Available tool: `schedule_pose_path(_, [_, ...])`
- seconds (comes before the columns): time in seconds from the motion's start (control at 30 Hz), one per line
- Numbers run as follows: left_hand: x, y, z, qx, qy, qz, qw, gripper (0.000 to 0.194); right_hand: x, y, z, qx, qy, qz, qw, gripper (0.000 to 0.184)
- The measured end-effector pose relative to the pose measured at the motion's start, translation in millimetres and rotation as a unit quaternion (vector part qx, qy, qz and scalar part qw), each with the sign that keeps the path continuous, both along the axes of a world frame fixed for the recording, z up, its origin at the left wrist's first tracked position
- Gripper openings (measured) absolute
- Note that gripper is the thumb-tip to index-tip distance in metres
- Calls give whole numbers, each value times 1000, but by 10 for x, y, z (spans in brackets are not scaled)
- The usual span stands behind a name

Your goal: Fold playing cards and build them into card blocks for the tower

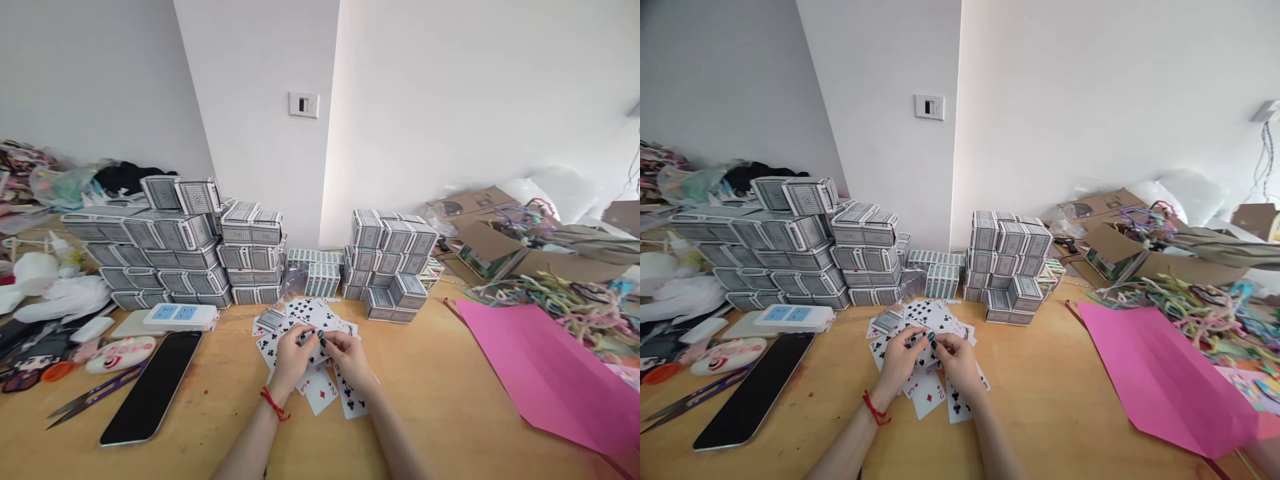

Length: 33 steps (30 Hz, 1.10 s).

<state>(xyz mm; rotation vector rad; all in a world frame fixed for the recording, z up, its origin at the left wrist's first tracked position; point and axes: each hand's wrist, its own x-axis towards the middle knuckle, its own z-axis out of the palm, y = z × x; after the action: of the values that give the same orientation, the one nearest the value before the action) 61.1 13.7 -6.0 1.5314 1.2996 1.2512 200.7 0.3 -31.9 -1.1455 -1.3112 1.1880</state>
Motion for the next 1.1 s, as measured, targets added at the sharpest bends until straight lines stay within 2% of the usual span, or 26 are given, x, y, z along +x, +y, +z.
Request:
schedule_pose_path(0.2, [13,-16,-24,20,-10,63,998,18,-35,9,15,-15,81,30,996,29])
schedule_pose_path(0.3, [3,-1,-46,15,-8,68,998,19,-43,2,29,-24,97,30,995,28])
schedule_pose_path(0.5, [-11,15,-58,10,-1,24,1000,21,-37,3,53,-45,79,-29,995,28])
schedule_pose_path(0.73, [-19,19,-110,16,3,-25,1000,22,-52,-16,109,-55,82,-56,994,26])
schedule_pose_path(1.1, [10,-51,-52,24,12,-109,994,22,-58,-41,121,-25,62,-100,993,29])
